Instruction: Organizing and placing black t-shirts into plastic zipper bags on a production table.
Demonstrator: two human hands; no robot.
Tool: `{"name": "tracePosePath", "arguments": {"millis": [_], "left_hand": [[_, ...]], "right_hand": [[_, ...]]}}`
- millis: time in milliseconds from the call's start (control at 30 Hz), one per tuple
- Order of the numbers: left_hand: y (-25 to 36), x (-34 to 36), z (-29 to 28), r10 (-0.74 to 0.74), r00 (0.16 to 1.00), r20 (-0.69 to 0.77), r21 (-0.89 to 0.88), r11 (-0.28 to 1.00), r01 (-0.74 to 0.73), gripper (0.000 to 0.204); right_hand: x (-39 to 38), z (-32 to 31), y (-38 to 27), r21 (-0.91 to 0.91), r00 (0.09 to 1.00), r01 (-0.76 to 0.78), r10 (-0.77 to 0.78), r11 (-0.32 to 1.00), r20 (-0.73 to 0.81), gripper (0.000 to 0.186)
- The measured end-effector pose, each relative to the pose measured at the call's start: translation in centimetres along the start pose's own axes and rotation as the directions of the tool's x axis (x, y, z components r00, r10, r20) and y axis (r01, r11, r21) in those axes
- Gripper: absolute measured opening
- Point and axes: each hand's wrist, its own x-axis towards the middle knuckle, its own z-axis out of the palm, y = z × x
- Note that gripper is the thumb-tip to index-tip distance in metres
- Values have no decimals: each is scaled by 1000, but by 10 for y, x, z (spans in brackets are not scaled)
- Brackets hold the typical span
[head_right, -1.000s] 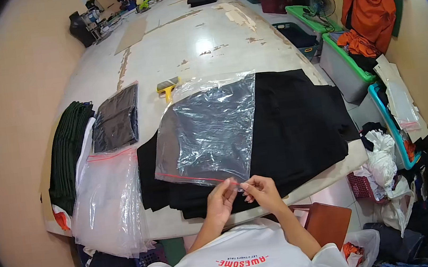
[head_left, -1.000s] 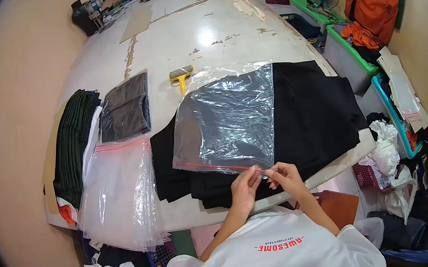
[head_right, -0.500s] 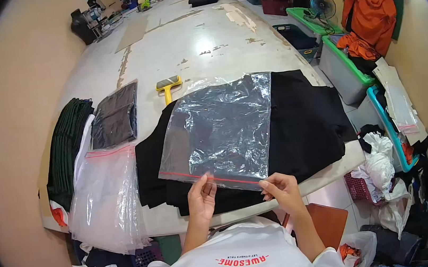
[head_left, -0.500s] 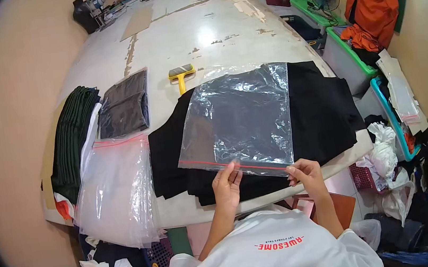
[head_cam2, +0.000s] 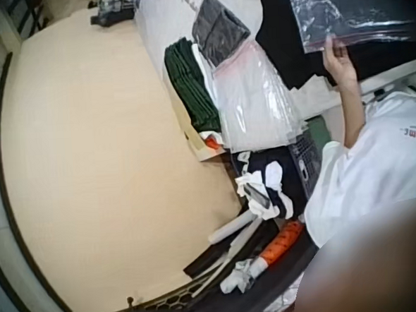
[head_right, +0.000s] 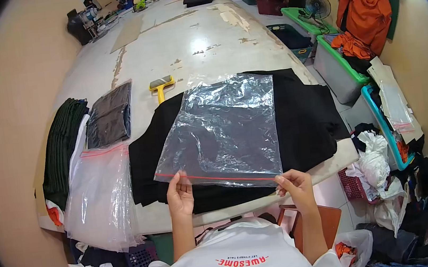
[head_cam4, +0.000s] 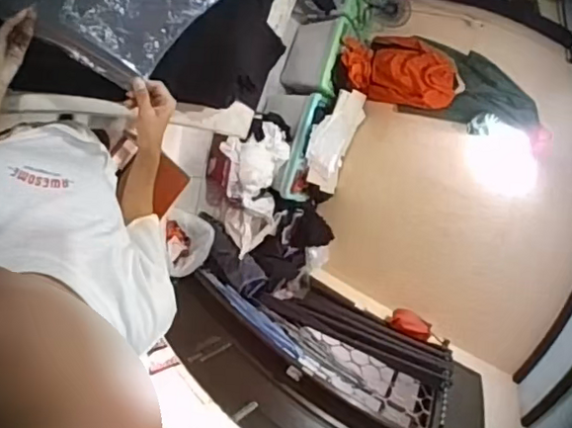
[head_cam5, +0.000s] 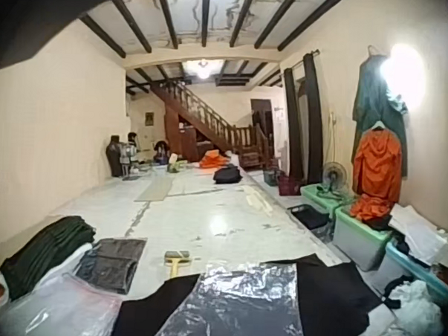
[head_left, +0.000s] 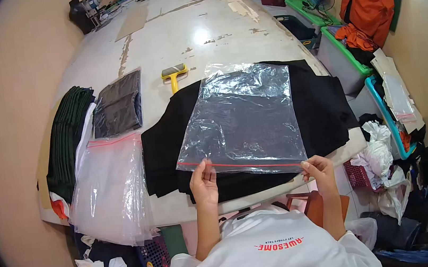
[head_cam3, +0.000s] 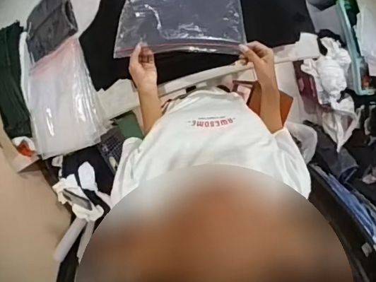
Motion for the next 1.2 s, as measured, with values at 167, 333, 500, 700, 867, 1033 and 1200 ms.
{"name": "tracePosePath", "arguments": {"millis": [167, 333, 500, 700, 867, 1033, 1200], "left_hand": [[-2, -1, 1, 16, 1000, -15, 15, 1000, -16, 9], [-4, -3, 3, 24, 999, -37, 31, 999, -23, 9], [-1, -6, 1, 52, 999, 12, 227, 972, -53, 10], [13, -11, -12, 9, 984, 180, 646, 753, -126, 5], [21, -18, -19, -219, 970, 106, 791, 610, 51, 6], [19, -15, -35, -342, 932, 118, 838, 538, 91, 10], [18, -12, -40, -370, 921, 122, 864, 497, 85, 11]], "right_hand": [[-2, -12, 1, 2, 999, -3, 3, 1000, -46, 11], [-3, -26, 2, 4, 995, 1, -1, 1000, -98, 11], [3, -44, 3, -11, 988, 11, -13, 1000, -156, 12], [13, -55, 4, -8, 980, 38, -39, 999, -195, 13], [21, -58, 15, -47, 975, 29, -39, 998, -217, 14], [27, -61, 28, -29, 971, -6, -1, 1000, -237, 13], [31, -59, 37, -9, 961, -19, 16, 1000, -277, 13]]}}
